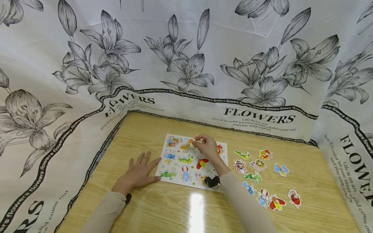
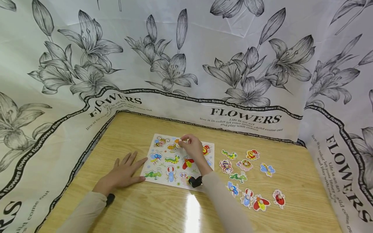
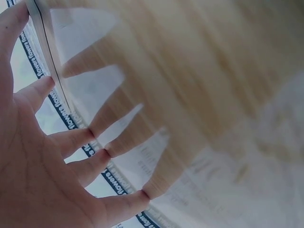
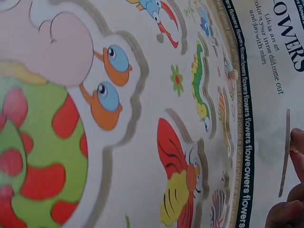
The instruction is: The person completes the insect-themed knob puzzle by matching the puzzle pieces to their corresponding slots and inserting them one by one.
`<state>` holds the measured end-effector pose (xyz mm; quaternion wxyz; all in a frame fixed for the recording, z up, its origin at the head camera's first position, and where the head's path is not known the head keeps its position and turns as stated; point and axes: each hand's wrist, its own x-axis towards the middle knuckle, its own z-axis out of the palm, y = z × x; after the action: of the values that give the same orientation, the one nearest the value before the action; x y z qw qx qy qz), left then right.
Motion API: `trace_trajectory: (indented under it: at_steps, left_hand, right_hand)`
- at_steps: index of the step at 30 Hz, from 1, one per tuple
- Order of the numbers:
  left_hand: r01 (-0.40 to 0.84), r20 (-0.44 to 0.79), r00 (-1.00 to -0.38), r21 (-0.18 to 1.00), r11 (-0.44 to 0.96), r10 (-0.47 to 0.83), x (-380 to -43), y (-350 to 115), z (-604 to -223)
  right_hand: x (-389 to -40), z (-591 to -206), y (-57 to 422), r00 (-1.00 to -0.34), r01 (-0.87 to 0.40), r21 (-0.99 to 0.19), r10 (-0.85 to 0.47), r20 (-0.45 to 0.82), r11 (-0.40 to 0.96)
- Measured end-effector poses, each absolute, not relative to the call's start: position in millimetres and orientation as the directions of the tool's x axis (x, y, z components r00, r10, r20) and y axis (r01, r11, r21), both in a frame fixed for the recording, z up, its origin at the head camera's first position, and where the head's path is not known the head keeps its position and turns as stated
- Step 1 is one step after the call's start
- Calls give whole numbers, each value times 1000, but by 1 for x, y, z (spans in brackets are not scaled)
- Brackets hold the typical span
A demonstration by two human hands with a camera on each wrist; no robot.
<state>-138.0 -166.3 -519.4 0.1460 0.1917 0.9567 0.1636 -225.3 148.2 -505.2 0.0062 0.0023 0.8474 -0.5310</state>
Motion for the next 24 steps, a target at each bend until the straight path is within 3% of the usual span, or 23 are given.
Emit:
trace_trajectory:
  at_steps: [11,24]
  left_hand:
    - [334,-206,-883,357,872,422,-138,-169,-522]
    - [331,-192,-885,382,863,424,-136,-169,-519]
  right_hand:
    - [-233,-520,126,-995,97,-832,33,-94,546]
    - [-233,-527,111,-996,68,-758,3,-87,648]
